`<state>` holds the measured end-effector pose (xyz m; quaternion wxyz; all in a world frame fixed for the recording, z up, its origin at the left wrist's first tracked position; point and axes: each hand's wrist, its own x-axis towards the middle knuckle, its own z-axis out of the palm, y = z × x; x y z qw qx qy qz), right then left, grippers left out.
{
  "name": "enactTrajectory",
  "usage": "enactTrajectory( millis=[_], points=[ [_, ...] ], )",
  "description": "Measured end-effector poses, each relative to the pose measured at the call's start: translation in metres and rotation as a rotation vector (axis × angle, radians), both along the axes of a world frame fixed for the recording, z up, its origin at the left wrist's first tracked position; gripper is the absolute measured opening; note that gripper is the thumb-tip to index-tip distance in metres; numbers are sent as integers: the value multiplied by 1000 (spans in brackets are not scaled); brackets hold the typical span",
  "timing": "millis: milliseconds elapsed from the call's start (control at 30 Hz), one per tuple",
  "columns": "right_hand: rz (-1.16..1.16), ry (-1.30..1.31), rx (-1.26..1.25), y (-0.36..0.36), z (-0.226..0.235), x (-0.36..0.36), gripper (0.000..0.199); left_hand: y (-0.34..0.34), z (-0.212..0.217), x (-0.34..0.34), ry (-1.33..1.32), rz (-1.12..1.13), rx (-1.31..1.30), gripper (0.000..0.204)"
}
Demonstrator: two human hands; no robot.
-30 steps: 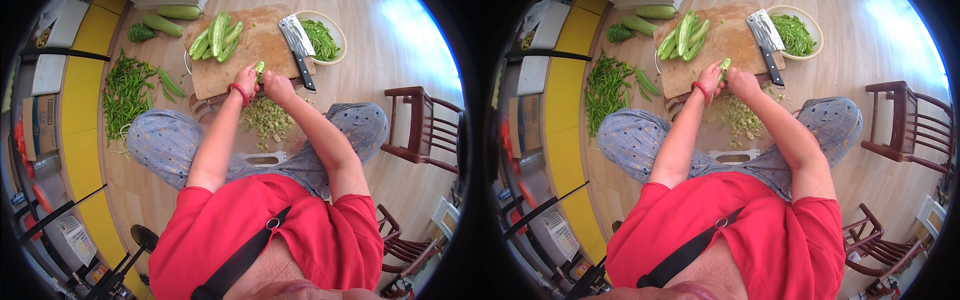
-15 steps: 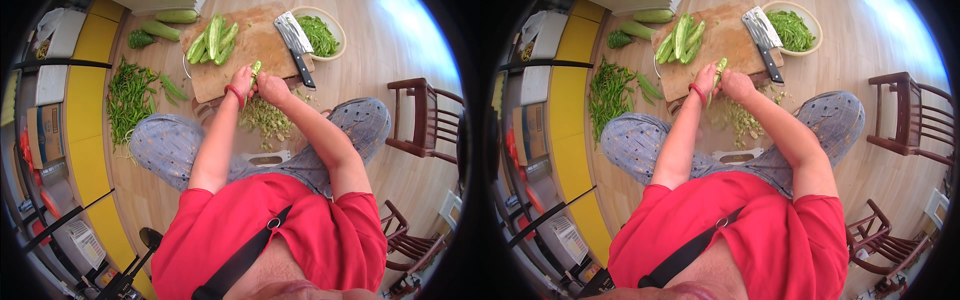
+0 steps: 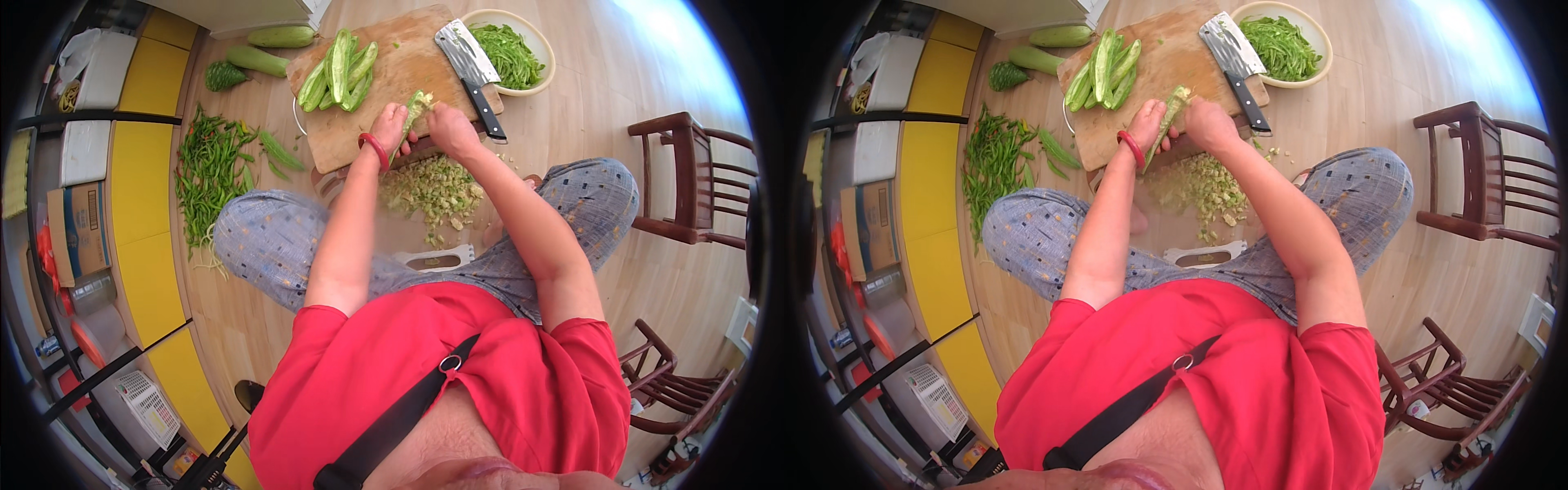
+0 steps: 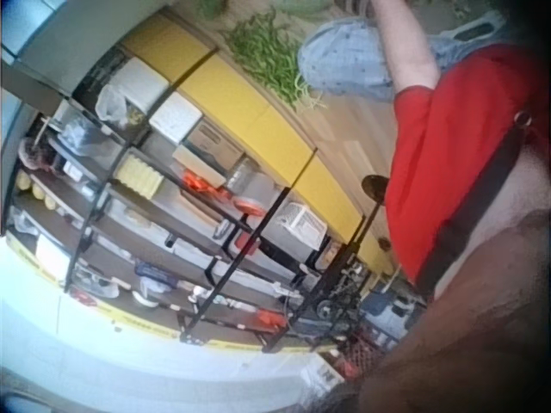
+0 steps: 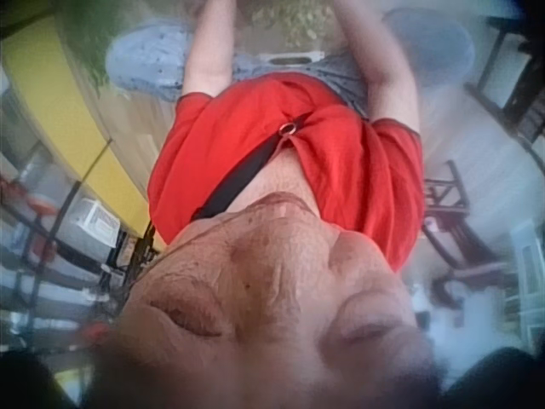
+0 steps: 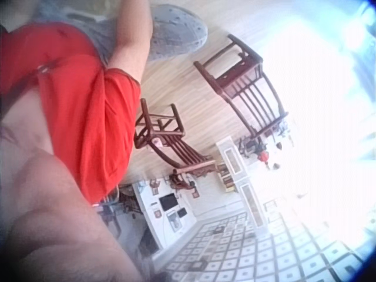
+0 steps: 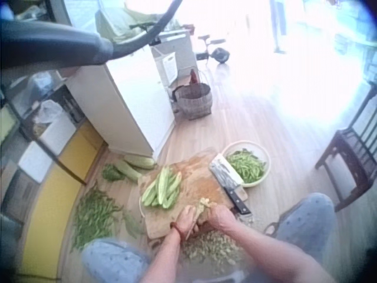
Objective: The person peels the skin off several bitter melons by hand, and then uses a cleaver to slice the bitter melons into small pieces on a wooden cutting board.
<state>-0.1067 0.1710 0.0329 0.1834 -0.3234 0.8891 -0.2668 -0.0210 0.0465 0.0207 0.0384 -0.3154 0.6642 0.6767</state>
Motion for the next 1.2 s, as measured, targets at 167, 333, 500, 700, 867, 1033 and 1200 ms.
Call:
enactTrajectory(
  millis=[167, 333, 500, 700, 867, 1033, 1200],
  points=[
    [-132, -86, -105, -7, 4, -9, 39, -2, 6, 5, 86, -122, 24, 29],
    [-79, -153, -165, -8, 4, -12, 37, -5, 11, 17, 63, -101, 153, 29],
    [-180, -61, -216, -7, -12, -17, 30, -8, 17, 42, -130, -138, 19, 31],
    [-159, 136, -102, -13, 6, -2, 24, -30, -37, 48, 93, 58, -445, 25],
    [234, 368, 100, 12, -4, 14, 13, -29, -44, 29, 112, 169, -888, 24],
    [174, 371, 181, 11, 16, 9, 11, -25, -41, 30, 141, 206, -905, 21],
    [162, 359, 229, 2, 13, 5, 13, -20, -44, 30, 192, 249, -887, 21]
  ],
)
